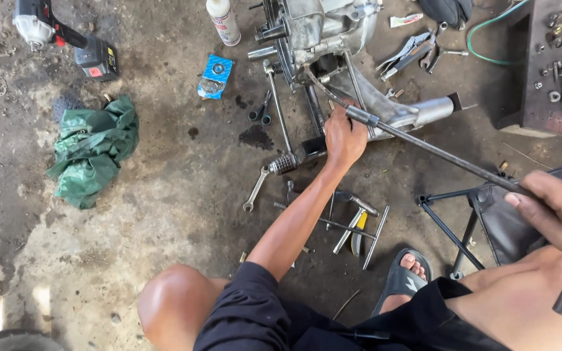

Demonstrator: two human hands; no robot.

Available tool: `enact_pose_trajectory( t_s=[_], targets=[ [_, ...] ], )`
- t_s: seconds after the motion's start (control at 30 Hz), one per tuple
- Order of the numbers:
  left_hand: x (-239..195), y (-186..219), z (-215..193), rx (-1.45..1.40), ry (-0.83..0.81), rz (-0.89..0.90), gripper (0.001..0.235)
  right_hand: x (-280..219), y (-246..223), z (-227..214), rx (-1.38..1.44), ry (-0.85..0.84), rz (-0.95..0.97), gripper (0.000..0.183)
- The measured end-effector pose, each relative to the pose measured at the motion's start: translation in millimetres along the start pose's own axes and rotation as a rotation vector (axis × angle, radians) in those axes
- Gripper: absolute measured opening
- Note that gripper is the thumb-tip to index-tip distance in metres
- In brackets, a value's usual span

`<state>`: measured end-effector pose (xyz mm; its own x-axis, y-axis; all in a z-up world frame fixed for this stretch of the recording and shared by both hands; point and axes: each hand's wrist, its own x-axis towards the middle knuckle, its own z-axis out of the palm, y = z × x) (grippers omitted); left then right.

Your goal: Tightening and adjusting bolts on a motorcycle engine using a T-handle wrench and other hand tools.

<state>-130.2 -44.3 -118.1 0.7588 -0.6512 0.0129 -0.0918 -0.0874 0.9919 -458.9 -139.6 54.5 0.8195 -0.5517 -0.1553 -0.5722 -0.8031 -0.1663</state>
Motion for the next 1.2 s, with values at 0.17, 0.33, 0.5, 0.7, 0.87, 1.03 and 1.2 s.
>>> enact_pose_trajectory(
  t_s=[0.17, 0.33, 0.5, 0.7, 0.87, 1.03, 1.2],
  targets=[
    [0, -2, -2, -0.037, -0.018, -0.083, 0.033, 1, 9, -5, 0.055, 0.068, 0.014, 0.035],
    [3, -4, 4, 0.007, 0.013, 0.009, 0.028, -22, 29, 12, 0.315, 0.172, -0.007, 0.026],
    [4, -3, 7, 0.015, 0.039, -0.019, 0.016, -39, -58, -38, -0.325, 0.032, 0.180, 0.031],
    [-1, -2, 5, -0.139, 0.037, -0.054, 0.016, -60, -134, -37, -1.175, -0.253, 0.039, 0.024],
    [-2, -20, 12, -0.589, 0.125, 0.169, 0.024, -69, -170, -32, -1.120, -0.135, -0.001, 0.091],
    [-36, 26, -2, -0.745, 0.286, 0.251, 0.055, -71, -163, -37, -1.311, -0.071, -0.039, 0.092],
    [-57, 96, -38, -0.768, 0.107, -0.130, 0.036, -68, -176, -43, -1.083, 0.360, -0.318, 0.098]
  ],
)
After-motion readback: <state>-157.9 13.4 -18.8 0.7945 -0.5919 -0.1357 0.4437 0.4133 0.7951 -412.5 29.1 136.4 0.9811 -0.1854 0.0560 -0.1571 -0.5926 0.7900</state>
